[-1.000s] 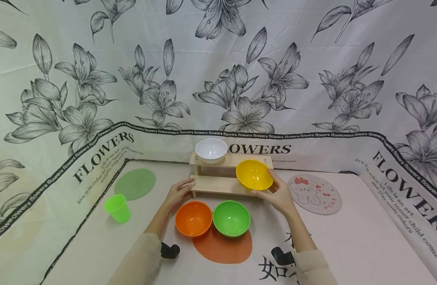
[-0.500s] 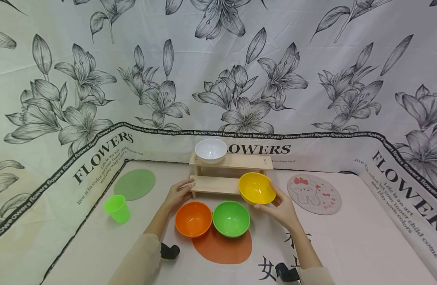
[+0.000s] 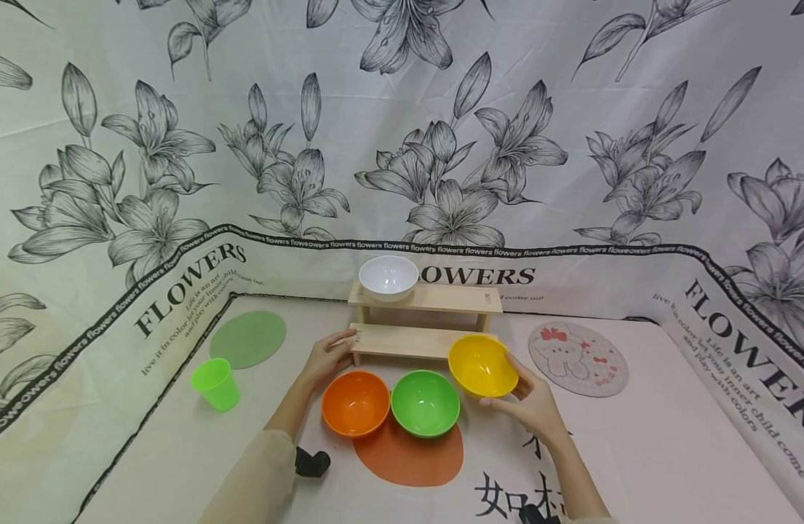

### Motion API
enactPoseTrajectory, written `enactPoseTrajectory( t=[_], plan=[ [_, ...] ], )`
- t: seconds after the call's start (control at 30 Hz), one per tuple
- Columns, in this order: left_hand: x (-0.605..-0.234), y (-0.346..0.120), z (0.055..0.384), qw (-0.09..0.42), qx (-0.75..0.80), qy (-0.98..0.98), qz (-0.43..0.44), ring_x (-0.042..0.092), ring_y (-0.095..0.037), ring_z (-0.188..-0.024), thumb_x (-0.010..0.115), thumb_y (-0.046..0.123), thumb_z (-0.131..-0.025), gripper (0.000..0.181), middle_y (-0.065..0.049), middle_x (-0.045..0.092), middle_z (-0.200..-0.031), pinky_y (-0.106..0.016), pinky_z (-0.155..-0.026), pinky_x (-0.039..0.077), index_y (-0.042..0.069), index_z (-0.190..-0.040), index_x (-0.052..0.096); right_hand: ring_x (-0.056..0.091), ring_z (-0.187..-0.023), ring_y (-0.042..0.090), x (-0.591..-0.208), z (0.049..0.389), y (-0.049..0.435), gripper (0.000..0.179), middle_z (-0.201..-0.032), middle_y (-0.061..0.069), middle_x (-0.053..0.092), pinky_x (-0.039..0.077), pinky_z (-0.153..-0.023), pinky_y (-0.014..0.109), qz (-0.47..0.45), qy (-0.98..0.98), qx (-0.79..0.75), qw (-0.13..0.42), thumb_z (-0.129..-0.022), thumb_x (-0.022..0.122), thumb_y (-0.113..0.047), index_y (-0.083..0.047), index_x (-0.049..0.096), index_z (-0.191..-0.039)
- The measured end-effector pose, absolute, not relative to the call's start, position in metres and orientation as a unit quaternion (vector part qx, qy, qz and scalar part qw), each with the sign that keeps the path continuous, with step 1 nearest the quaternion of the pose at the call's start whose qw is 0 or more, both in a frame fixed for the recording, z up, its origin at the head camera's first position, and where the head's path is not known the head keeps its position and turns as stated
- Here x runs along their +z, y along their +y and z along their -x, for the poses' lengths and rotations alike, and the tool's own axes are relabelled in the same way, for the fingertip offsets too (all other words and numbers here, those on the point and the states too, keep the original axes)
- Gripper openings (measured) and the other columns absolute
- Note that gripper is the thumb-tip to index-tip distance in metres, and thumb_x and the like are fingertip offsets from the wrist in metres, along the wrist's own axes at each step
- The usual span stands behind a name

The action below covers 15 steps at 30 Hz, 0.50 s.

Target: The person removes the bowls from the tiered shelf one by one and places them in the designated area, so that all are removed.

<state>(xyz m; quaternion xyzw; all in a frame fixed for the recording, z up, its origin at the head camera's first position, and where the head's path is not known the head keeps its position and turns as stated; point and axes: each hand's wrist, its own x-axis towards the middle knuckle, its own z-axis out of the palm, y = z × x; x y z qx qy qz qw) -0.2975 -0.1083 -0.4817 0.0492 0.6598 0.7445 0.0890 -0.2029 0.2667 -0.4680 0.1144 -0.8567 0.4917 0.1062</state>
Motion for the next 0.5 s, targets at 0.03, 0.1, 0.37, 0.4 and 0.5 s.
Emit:
enactPoseTrajectory(
  t=[0.03, 0.1, 0.37, 0.4, 0.5],
  plan=[
    [-0.482, -0.108, 0.297, 0.089, 0.745, 0.659, -0.049, 0.045, -0.040, -0.124, 0.053, 0.008, -0.096, 0.041, -0.031, 0.040, -0.138, -0.045, -0.098, 0.044, -0.005, -0.135, 0.046, 0.045, -0.125, 0.038, -0.465, 0.200, 0.266, 0.085, -0.144, 0.029, 0.033, 0.039, -0.090, 0.005, -0.110, -0.856, 0.496, 0.097, -0.077, 0.077, -0.012, 0.005, 0.028, -0.144],
    [-0.482, -0.108, 0.297, 0.090, 0.746, 0.658, -0.050, 0.045, -0.040, -0.124, 0.053, 0.008, -0.096, 0.041, -0.031, 0.040, -0.138, -0.045, -0.098, 0.044, -0.005, -0.135, 0.046, 0.040, -0.124, 0.048, -0.462, 0.196, 0.267, 0.085, -0.145, 0.031, 0.030, 0.039, -0.090, 0.004, -0.106, -0.852, 0.507, 0.081, -0.077, 0.077, -0.010, 0.008, 0.027, -0.143],
    [-0.490, -0.109, 0.303, 0.088, 0.741, 0.663, -0.052, 0.045, -0.041, -0.123, 0.053, 0.009, -0.097, 0.041, -0.031, 0.040, -0.138, -0.046, -0.097, 0.045, -0.005, -0.135, 0.046, 0.035, -0.126, 0.048, -0.463, 0.191, 0.275, 0.086, -0.147, 0.030, 0.028, 0.038, -0.090, 0.004, -0.090, -0.851, 0.515, 0.045, -0.078, 0.077, -0.010, 0.008, 0.025, -0.144],
    [-0.493, -0.109, 0.305, 0.087, 0.742, 0.663, -0.050, 0.045, -0.040, -0.123, 0.053, 0.009, -0.096, 0.041, -0.030, 0.040, -0.138, -0.045, -0.097, 0.045, -0.004, -0.135, 0.047, 0.034, -0.127, 0.048, -0.464, 0.190, 0.276, 0.086, -0.147, 0.030, 0.027, 0.038, -0.090, 0.004, -0.088, -0.851, 0.516, 0.042, -0.078, 0.077, -0.010, 0.008, 0.025, -0.144],
    [-0.501, -0.109, 0.311, 0.079, 0.742, 0.664, -0.047, 0.046, -0.040, -0.123, 0.054, 0.011, -0.096, 0.042, -0.029, 0.041, -0.138, -0.045, -0.097, 0.046, -0.003, -0.135, 0.048, 0.033, -0.127, 0.049, -0.466, 0.189, 0.278, 0.087, -0.147, 0.030, 0.026, 0.039, -0.090, 0.004, -0.079, -0.852, 0.517, 0.031, -0.078, 0.077, -0.011, 0.009, 0.025, -0.144]
  ],
)
